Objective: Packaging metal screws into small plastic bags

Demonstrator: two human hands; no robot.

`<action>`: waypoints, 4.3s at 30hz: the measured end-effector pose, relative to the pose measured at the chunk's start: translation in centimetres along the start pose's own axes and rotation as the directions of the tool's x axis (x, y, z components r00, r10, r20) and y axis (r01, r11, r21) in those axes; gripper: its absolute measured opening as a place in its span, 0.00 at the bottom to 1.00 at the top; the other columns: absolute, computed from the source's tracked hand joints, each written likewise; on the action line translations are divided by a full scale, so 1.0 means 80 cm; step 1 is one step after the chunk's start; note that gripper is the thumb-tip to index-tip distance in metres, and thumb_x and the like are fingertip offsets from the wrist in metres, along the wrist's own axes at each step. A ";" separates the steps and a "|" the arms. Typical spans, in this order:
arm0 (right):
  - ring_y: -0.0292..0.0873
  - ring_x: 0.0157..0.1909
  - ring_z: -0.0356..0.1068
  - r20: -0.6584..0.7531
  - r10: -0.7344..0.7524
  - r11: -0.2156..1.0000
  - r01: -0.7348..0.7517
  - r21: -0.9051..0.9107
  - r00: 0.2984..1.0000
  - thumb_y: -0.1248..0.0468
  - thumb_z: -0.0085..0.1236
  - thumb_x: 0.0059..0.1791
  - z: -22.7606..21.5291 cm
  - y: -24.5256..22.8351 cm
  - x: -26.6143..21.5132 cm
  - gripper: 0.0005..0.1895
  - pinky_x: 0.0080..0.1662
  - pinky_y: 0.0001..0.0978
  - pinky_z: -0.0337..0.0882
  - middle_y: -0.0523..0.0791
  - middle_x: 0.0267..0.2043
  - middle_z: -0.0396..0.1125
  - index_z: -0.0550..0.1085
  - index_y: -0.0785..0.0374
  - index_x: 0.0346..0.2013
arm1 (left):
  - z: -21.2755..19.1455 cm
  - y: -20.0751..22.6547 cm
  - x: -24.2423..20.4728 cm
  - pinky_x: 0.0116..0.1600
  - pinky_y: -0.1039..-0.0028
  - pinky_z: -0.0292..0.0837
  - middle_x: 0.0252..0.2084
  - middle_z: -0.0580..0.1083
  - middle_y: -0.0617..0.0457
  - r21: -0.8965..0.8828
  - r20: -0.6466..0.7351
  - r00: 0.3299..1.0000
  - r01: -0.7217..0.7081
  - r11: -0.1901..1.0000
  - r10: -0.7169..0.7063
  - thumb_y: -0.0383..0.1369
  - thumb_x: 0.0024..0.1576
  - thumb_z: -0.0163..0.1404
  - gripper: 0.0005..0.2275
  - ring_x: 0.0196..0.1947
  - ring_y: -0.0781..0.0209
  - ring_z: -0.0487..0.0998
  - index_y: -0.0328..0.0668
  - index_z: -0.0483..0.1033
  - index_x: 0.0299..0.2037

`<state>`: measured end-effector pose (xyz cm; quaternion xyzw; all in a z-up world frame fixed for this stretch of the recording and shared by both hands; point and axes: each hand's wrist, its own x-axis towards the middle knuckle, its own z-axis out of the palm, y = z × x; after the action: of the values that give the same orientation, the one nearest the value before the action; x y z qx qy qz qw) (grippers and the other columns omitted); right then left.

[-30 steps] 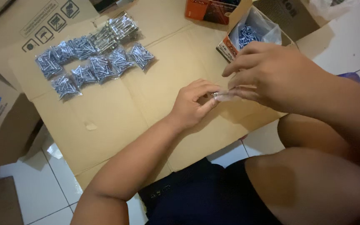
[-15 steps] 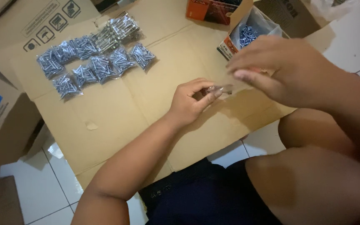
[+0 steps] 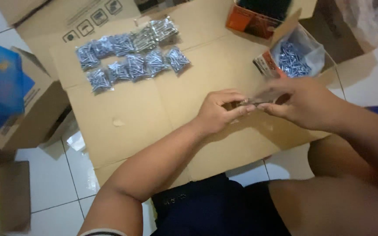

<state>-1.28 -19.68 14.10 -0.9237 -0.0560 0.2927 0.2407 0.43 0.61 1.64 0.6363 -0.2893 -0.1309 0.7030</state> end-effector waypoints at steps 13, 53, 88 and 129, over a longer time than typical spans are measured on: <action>0.35 0.45 0.79 -0.146 0.114 0.987 -0.095 0.126 0.983 0.59 0.66 0.46 0.009 0.019 0.003 0.13 0.47 0.28 0.73 0.37 0.45 0.82 0.86 0.50 0.45 | 0.003 -0.013 -0.005 0.37 0.81 0.72 0.36 0.77 0.55 -0.173 -0.071 0.987 0.129 0.976 -0.143 0.36 0.55 0.61 0.08 0.29 0.70 0.77 0.45 0.79 0.41; 0.33 0.30 0.66 -0.190 0.104 0.970 -0.057 0.238 0.976 0.59 0.68 0.48 0.002 0.019 0.000 0.03 0.34 0.26 0.59 0.37 0.30 0.76 0.85 0.51 0.36 | 0.003 -0.023 -0.002 0.50 0.79 0.78 0.42 0.79 0.54 -0.232 -0.113 0.972 0.174 0.957 -0.205 0.32 0.60 0.56 0.09 0.39 0.67 0.80 0.39 0.79 0.48; 0.35 0.34 0.70 -0.354 -0.070 0.980 0.131 0.151 0.932 0.64 0.63 0.52 0.015 0.036 0.008 0.04 0.38 0.26 0.65 0.39 0.37 0.77 0.83 0.55 0.40 | 0.009 -0.019 -0.006 0.51 0.79 0.81 0.43 0.79 0.51 0.018 -0.260 0.965 0.011 1.000 -0.006 0.27 0.56 0.62 0.12 0.40 0.65 0.81 0.40 0.79 0.49; 0.56 0.53 0.68 -0.288 -0.736 0.654 0.536 -0.534 0.612 0.61 0.65 0.49 -0.001 0.025 -0.021 0.06 0.52 0.53 0.68 0.52 0.56 0.67 0.78 0.51 0.40 | 0.013 -0.029 -0.004 0.48 0.78 0.73 0.45 0.80 0.55 0.198 0.031 0.998 -0.061 0.978 0.056 0.28 0.57 0.59 0.12 0.39 0.64 0.78 0.47 0.79 0.51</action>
<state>-2.66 -21.91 14.04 -0.9091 -0.3841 -0.0722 0.1442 0.05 -0.42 -0.69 0.6929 -0.3283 -0.0887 0.6358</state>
